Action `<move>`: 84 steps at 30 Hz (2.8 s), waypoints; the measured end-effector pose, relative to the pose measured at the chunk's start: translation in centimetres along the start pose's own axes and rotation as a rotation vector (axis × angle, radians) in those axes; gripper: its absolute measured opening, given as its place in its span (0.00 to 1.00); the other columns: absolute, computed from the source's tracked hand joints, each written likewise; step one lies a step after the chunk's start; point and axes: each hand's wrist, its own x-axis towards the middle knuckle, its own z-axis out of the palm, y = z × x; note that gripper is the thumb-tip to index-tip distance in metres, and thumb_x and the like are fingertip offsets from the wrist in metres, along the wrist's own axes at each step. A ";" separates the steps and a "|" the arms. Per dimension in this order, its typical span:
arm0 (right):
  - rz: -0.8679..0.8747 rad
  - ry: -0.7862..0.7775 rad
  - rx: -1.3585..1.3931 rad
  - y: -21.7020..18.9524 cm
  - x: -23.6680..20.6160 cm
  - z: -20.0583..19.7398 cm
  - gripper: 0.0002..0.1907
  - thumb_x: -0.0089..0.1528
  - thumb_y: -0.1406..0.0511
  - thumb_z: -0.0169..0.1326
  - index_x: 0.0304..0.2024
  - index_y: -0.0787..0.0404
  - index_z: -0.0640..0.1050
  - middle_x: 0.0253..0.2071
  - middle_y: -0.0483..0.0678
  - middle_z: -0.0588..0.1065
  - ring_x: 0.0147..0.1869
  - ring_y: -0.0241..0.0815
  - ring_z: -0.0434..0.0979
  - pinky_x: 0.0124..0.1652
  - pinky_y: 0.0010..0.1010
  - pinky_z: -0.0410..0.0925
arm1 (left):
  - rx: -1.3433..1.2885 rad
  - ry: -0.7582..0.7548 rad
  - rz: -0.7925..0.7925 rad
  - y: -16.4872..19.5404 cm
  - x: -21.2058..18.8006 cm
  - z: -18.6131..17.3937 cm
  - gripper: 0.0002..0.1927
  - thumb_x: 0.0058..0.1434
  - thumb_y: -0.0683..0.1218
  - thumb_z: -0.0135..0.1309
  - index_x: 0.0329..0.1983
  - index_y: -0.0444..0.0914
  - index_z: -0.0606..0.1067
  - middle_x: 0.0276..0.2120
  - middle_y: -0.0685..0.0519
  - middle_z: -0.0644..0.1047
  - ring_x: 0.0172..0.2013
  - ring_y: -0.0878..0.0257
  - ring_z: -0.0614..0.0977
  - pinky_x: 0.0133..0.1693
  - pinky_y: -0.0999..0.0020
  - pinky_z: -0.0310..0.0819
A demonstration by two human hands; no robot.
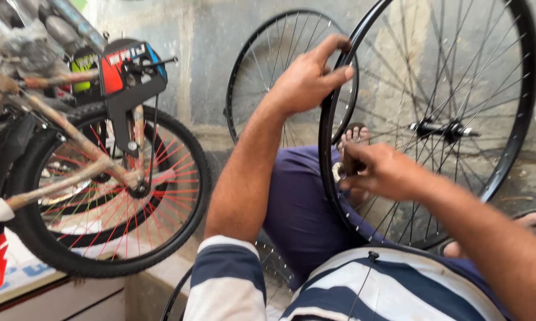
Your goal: The person sits on the floor and uses a small metal tool to adjust the spokes of a bicycle wheel held between their legs. They repeatedly rotate the wheel and tighten or loosen individual spokes.
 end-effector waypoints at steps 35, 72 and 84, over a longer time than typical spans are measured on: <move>-0.303 0.399 -0.151 1.3 -3.9 -0.6 0.12 0.53 0.63 0.66 0.37 0.59 0.81 0.50 0.50 0.80 0.47 0.48 0.83 0.44 0.35 0.76 | -0.076 0.084 -0.006 -4.3 2.8 1.9 0.37 0.55 0.43 0.61 0.70 0.43 0.66 0.30 0.50 0.77 0.28 0.64 0.76 0.32 0.65 0.77; -0.250 0.248 0.359 -1.5 -0.6 1.6 0.14 0.55 0.65 0.67 0.42 0.59 0.80 0.42 0.52 0.80 0.48 0.49 0.81 0.49 0.40 0.74 | -0.131 -0.002 0.042 -0.9 -0.2 -0.5 0.22 0.68 0.50 0.61 0.61 0.40 0.70 0.26 0.59 0.73 0.27 0.71 0.72 0.29 0.70 0.65; 0.294 0.044 0.505 -0.8 -0.4 1.8 0.15 0.58 0.66 0.65 0.45 0.67 0.80 0.46 0.52 0.78 0.39 0.54 0.84 0.37 0.45 0.76 | -0.076 -0.020 -0.070 0.4 -0.6 -0.5 0.21 0.66 0.51 0.59 0.59 0.42 0.69 0.23 0.59 0.75 0.26 0.71 0.73 0.29 0.69 0.67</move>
